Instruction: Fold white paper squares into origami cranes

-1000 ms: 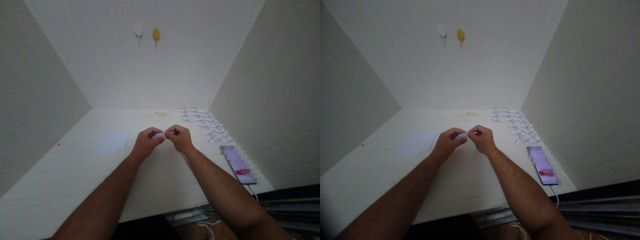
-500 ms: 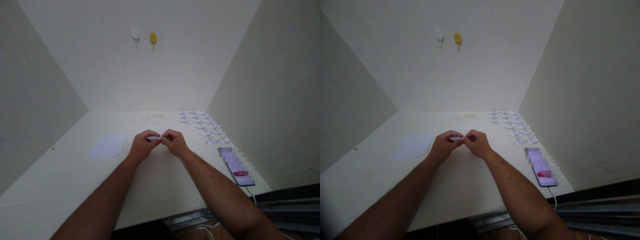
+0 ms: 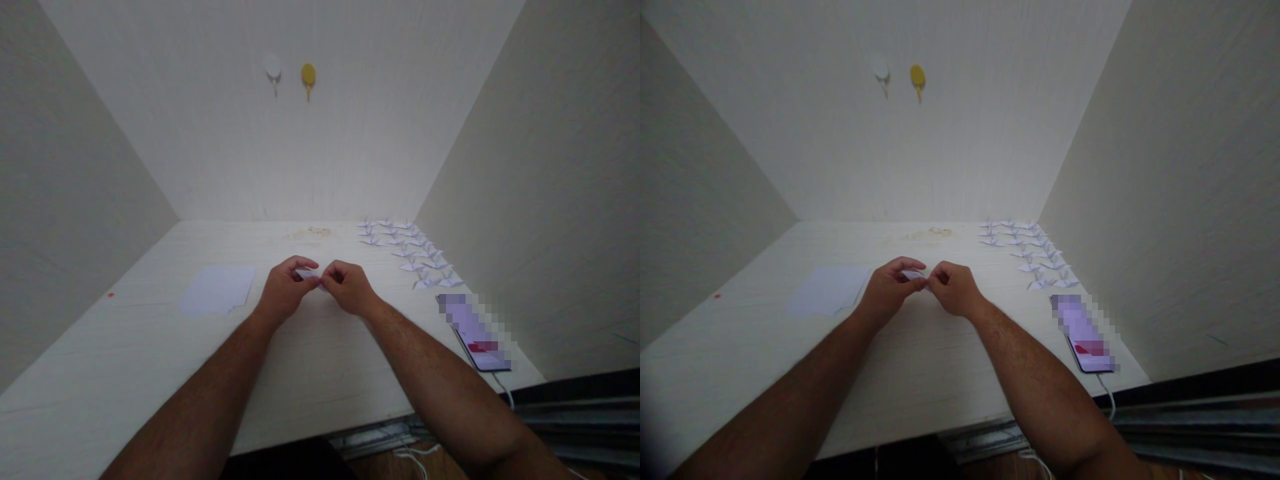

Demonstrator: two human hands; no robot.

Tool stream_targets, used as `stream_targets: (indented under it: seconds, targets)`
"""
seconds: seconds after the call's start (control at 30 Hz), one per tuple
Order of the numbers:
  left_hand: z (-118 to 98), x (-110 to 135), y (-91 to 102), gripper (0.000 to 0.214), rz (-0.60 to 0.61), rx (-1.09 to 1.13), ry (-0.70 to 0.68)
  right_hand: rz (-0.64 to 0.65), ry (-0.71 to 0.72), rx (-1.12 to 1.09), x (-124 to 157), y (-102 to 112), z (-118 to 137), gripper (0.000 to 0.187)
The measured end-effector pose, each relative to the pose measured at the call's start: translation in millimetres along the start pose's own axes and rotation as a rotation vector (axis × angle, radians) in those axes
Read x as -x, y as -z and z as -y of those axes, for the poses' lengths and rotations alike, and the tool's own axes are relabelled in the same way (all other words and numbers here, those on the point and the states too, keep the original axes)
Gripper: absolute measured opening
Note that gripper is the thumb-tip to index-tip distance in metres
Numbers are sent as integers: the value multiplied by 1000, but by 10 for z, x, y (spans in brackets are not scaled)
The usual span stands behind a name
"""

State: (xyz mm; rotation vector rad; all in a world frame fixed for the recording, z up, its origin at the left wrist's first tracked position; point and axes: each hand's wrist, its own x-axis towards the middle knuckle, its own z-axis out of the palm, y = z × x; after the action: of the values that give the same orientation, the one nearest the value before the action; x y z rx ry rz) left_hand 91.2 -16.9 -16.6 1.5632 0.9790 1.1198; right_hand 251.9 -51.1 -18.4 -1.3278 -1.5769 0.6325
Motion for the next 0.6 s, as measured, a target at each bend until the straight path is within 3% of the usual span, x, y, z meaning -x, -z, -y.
stream_targets:
  seconds: [0.17, 0.37, 0.6]
  targets:
    - [-39, 16, 8, 22, 6, 22, 30, -19, 46, 3, 30, 2, 31, 11]
    - [-38, 19, -31, 29, -20, 51, 59, -66, 86, 96, 20, 5, 18, 12]
    - [49, -7, -52, 25, -23, 73, 8, -143, 112, 106, 2, -26, -34, 14]
